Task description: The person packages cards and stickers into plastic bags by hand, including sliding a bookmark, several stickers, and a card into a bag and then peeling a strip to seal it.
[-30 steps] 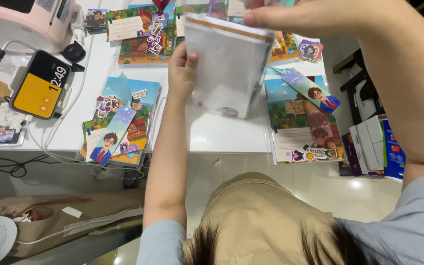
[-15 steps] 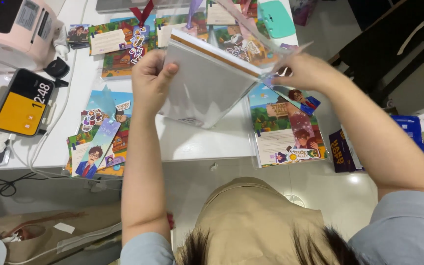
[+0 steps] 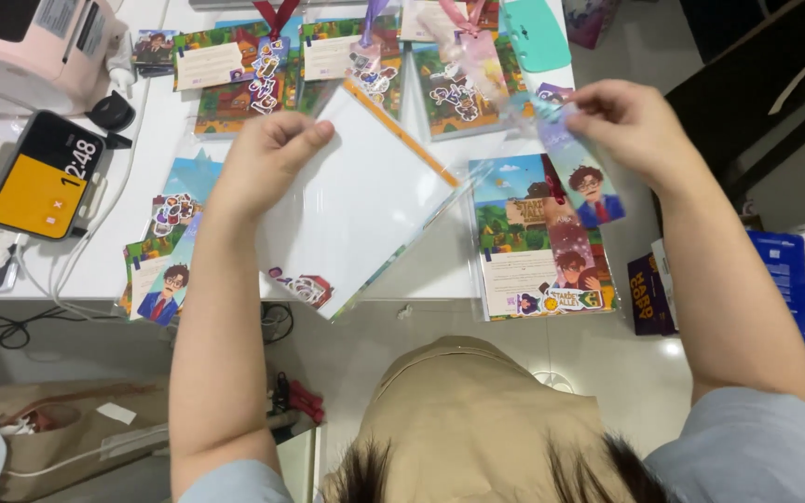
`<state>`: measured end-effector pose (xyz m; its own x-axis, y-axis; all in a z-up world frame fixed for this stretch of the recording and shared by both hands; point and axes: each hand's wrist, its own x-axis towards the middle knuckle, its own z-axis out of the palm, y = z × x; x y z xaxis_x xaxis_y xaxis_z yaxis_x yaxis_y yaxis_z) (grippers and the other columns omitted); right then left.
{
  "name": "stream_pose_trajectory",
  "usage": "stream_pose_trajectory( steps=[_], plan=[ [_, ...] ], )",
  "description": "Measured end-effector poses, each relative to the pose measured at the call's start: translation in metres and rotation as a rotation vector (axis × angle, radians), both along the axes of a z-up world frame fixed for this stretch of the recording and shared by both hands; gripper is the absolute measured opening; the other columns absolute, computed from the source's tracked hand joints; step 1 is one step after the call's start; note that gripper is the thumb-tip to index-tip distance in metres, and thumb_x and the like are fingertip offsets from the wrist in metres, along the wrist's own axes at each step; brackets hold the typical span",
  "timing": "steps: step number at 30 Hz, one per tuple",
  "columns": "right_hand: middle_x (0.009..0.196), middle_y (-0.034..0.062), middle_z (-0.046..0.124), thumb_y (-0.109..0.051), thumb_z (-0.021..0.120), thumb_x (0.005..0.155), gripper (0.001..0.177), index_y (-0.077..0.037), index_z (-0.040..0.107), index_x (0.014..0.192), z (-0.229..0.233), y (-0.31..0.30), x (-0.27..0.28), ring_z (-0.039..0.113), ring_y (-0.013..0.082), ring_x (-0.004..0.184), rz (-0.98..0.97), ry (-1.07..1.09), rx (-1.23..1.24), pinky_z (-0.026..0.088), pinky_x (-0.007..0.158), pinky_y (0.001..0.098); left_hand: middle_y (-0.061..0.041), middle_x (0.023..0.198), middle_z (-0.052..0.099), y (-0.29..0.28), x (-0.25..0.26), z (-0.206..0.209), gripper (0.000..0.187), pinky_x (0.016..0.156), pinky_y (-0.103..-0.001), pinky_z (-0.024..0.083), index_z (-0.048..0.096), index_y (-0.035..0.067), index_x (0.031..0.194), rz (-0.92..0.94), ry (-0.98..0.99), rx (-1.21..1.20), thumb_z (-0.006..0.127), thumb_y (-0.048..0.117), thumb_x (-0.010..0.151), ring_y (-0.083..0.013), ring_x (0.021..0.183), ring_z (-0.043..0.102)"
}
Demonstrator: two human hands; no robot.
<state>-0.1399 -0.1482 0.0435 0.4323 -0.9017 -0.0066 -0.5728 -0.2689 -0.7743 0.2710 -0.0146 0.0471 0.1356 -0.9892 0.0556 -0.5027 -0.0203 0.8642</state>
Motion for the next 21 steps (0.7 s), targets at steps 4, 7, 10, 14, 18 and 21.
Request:
stream_pose_trajectory(
  steps=[4,7,10,14,18,21],
  plan=[
    [0.091,-0.0002,0.063,-0.010,0.068,0.105,0.013,-0.010,0.060,0.115,0.007,0.017,-0.027,0.056,0.0065,0.078,-0.158,-0.299,-0.012,0.045,0.064,0.0194,0.012,0.072,0.050,-0.011,0.003,-0.026,0.032,0.066,-0.025,0.032,0.069,0.020,0.081,0.005,0.016,0.211,0.066,0.044,0.102,-0.0039,0.069,0.042],
    [0.097,0.0032,0.069,-0.005,0.066,0.103,0.017,-0.011,0.054,0.113,0.013,0.034,-0.035,0.063,0.0091,0.080,-0.212,-0.449,0.044,0.050,0.067,0.0185,0.006,0.066,0.050,-0.014,-0.004,-0.025,0.043,0.064,-0.029,0.034,0.062,0.018,0.071,0.046,-0.054,0.366,0.065,0.048,0.102,-0.0093,0.065,0.045],
    [0.100,0.0044,0.069,-0.007,0.065,0.102,0.025,-0.014,0.047,0.117,0.003,0.037,-0.044,0.067,0.0105,0.081,-0.242,-0.524,0.065,0.055,0.066,0.0182,0.006,0.085,0.066,-0.020,-0.014,-0.025,0.033,0.077,-0.027,0.042,0.076,0.018,0.091,0.016,-0.060,0.404,0.066,0.048,0.098,-0.0080,0.080,0.056],
    [0.109,0.0102,0.067,-0.001,0.061,0.100,0.046,-0.012,0.040,0.139,-0.009,0.040,-0.054,0.066,0.0136,0.080,-0.240,-0.615,0.036,0.059,0.069,0.0207,0.006,0.070,0.048,-0.033,-0.012,-0.033,0.039,0.066,-0.028,0.033,0.064,0.013,0.075,-0.205,-0.118,0.292,0.065,0.040,0.103,-0.0082,0.069,0.044],
    [0.115,0.0105,0.064,0.003,0.057,0.103,0.056,-0.012,0.039,0.154,-0.005,0.060,-0.050,0.068,0.0159,0.089,-0.264,-0.622,0.010,0.063,0.079,0.0225,0.007,0.067,0.044,-0.047,-0.020,-0.030,0.038,0.063,-0.027,0.028,0.059,0.017,0.073,-0.409,-0.184,0.243,0.068,0.041,0.101,-0.0085,0.065,0.039],
    [0.117,0.0122,0.065,0.006,0.060,0.101,0.042,-0.008,0.050,0.139,-0.006,0.074,-0.049,0.069,0.0176,0.085,-0.247,-0.628,0.009,0.063,0.075,0.0230,0.007,0.070,0.054,-0.055,-0.030,-0.024,0.030,0.065,-0.027,0.033,0.068,0.016,0.081,-0.488,-0.211,0.269,0.070,0.041,0.098,-0.0079,0.067,0.046]
  ],
)
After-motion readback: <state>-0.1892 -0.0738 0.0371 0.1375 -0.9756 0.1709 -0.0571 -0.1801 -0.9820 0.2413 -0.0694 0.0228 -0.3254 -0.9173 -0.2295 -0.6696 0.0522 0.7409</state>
